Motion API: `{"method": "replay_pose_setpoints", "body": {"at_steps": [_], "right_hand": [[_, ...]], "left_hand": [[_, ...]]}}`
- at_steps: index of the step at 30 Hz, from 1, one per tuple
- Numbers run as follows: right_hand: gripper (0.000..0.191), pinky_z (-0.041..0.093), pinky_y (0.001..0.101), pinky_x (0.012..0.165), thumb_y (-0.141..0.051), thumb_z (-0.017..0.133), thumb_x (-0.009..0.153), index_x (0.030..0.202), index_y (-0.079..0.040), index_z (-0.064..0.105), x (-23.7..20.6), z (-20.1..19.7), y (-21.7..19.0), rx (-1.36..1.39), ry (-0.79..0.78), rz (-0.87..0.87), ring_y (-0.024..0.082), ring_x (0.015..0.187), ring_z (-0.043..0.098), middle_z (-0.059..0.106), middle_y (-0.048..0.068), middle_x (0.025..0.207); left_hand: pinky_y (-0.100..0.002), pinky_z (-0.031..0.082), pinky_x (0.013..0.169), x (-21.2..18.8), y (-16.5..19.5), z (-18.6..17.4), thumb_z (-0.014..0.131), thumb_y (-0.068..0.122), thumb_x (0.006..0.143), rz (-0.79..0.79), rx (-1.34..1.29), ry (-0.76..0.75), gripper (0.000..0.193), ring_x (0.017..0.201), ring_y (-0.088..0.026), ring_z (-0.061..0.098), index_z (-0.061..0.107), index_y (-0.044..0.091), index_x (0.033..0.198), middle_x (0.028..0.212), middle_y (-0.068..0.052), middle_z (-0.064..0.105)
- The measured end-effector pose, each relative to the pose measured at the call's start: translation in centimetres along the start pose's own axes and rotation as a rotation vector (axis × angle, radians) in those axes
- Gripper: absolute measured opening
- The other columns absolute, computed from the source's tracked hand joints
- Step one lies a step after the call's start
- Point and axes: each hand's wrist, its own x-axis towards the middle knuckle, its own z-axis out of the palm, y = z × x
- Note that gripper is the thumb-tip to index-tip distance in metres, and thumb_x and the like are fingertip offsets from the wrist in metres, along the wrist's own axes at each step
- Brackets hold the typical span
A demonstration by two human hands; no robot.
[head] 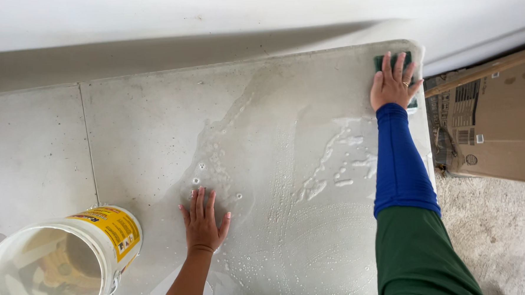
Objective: The person scrubs a white plastic table with a green sponge and soapy water from a bucket. They repeatedly dip the sponge, wipe the surface, and move the bucket to reach different areas.
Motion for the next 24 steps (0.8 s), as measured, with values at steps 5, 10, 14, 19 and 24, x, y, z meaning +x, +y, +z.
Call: {"method": "replay_pose_setpoints", "body": {"at_steps": [5,10,14,19,24], "right_hand": [[0.065,0.005,0.0718,0.121,-0.049,0.025,0.108,0.168,-0.024,0.019,-8.1,4.2,-0.8,-0.040,0.069,-0.152,0.040,0.159,0.008,0.012,0.011,0.175],[0.077,0.009,0.0778,0.111,-0.047,0.053,0.098,0.161,-0.020,0.019,-19.7,8.7,-12.8,-0.112,-0.083,-0.667,0.047,0.152,0.006,0.007,0.017,0.168],[0.063,0.011,0.0737,0.118,-0.041,0.047,0.104,0.162,-0.037,0.022,-17.1,7.1,-15.0,-0.011,-0.025,-0.757,0.034,0.158,0.013,0.019,0.001,0.171],[0.058,0.009,0.0732,0.118,-0.043,0.033,0.108,0.164,-0.037,0.018,-3.8,4.4,-11.5,-0.119,-0.087,-0.496,0.033,0.158,0.010,0.013,0.000,0.173],[0.061,0.004,0.0686,0.121,-0.045,0.024,0.110,0.166,-0.028,0.007,1.7,0.7,-4.8,-0.076,-0.099,-0.162,0.034,0.158,0.003,0.003,0.002,0.173]], "left_hand": [[-0.066,0.006,0.121,0.1,0.2,0.1,0.043,0.058,0.095,0.004,0.008,-0.010,0.075,0.154,-0.033,0.017,0.034,0.014,0.155,0.165,-0.015,0.024],[-0.066,0.007,0.121,0.2,0.1,0.4,0.045,0.056,0.093,0.016,0.008,0.009,0.075,0.155,-0.034,0.017,0.035,0.014,0.154,0.165,-0.016,0.025],[-0.066,0.007,0.122,0.1,-0.4,1.0,0.046,0.056,0.093,0.014,0.011,0.009,0.074,0.156,-0.034,0.017,0.036,0.013,0.153,0.165,-0.015,0.026],[-0.066,0.006,0.121,-0.1,-0.8,1.5,0.046,0.056,0.092,0.005,0.043,-0.032,0.075,0.155,-0.036,0.016,0.034,0.013,0.153,0.163,-0.018,0.024],[-0.065,0.006,0.121,-0.1,-0.7,1.5,0.045,0.056,0.092,-0.006,0.022,-0.038,0.076,0.155,-0.036,0.015,0.034,0.013,0.154,0.165,-0.017,0.023]]}}
